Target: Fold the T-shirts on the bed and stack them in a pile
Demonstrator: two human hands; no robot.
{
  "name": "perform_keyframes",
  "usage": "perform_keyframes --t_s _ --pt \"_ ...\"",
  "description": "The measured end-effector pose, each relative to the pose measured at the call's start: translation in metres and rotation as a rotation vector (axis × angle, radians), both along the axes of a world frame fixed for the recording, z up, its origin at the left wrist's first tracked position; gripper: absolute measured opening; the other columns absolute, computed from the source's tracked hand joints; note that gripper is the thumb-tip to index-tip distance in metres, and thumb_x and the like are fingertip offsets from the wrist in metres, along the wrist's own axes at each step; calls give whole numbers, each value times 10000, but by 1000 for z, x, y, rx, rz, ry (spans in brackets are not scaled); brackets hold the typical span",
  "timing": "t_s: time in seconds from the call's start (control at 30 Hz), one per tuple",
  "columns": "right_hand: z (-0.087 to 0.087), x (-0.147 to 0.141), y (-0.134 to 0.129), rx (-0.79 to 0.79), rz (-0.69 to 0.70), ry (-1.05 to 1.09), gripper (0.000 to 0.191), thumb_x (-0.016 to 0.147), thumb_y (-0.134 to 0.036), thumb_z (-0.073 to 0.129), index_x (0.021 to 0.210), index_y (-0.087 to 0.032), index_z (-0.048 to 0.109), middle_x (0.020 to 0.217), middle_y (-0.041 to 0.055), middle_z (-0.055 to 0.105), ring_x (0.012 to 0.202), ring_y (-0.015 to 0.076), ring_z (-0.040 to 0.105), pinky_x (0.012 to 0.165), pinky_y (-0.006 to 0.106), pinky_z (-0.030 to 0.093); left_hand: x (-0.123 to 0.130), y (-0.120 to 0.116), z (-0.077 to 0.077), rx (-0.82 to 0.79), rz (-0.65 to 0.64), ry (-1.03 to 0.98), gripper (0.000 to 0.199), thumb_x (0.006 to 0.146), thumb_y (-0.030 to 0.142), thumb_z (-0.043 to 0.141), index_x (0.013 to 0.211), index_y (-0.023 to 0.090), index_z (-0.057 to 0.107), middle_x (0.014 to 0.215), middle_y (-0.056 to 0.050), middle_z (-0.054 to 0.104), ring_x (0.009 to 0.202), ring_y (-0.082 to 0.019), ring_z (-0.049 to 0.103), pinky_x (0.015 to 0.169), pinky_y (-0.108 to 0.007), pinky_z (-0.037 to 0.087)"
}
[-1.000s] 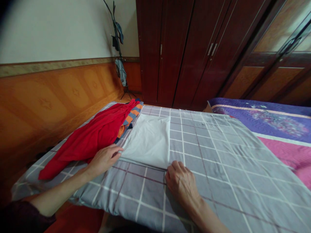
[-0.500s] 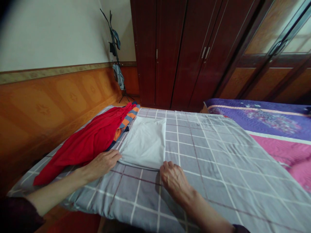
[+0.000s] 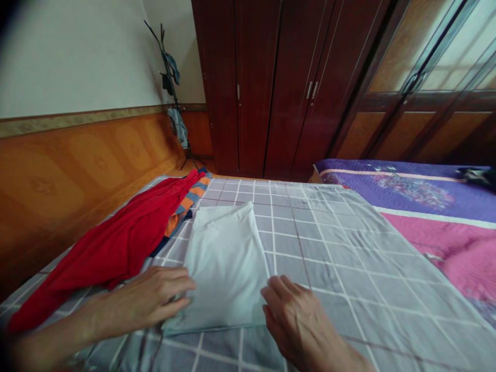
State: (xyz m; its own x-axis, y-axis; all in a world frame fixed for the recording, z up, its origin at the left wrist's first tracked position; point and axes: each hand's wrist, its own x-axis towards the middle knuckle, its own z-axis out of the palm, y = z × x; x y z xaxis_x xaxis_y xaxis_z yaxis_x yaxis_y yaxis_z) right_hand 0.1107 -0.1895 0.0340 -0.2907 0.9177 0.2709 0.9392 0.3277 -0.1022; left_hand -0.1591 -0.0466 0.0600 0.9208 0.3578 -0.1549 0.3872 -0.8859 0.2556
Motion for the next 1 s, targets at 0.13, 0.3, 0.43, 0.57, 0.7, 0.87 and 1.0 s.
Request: perform_keyframes --t_s 0.13,0.3,0.43,0.57,0.7,0.87,1.0 --pt "1 -18 41 -5 51 85 189 837 -198 536 1006 -158 612 1091 141 625 986 245 595 796 386 509 55 51 2 87 34 -184 174 902 213 452 938 208 623 948 -36 631 881 -197 606 758 -275 423" --pt "-42 -21 67 -109 35 77 566 848 -381 578 1321 -86 479 1413 228 390 1306 354 361 1028 531 365 125 113 -33 112 128 -321 245 883 190 443 1024 197 644 1031 -61 655 980 -219 606 864 -310 445" --pt "-64 -11 65 -173 19 138 659 889 -431 510 1443 -138 307 1492 169 255 1383 318 198 1105 529 247 156 131 -65 123 110 -348 265 891 269 487 1113 197 613 1169 -74 626 1122 -224 548 979 -337 403" --pt "-69 -4 64 -224 -20 198 706 886 -485 494 1455 -129 274 1501 161 218 1390 315 159 1125 504 215 170 133 -88 140 142 -376 336 905 296 474 1200 162 566 1316 -120 537 1259 -236 438 1079 -396 302" --pt "-73 -1 65 -255 -117 267 751 863 -556 490 1448 -125 300 1509 181 147 1386 354 97 1119 517 212 178 141 -95 113 129 -351 449 933 359 405 1322 146 472 1423 -143 428 1319 -238 375 1089 -420 277" --pt "-79 -1 64 -260 -150 280 800 837 -544 542 1457 -116 271 1504 212 102 1376 387 40 1110 564 179 198 159 -90 20 80 -338 385 918 355 428 1245 192 549 1390 -100 482 1311 -229 392 1089 -404 272" --pt "-83 -2 63 -231 -159 298 792 842 -553 531 1461 -135 265 1511 195 85 1375 389 29 1110 569 180 216 173 -90 32 155 -402 376 849 259 518 1219 192 527 1261 -85 569 1180 -201 508 1012 -348 374"
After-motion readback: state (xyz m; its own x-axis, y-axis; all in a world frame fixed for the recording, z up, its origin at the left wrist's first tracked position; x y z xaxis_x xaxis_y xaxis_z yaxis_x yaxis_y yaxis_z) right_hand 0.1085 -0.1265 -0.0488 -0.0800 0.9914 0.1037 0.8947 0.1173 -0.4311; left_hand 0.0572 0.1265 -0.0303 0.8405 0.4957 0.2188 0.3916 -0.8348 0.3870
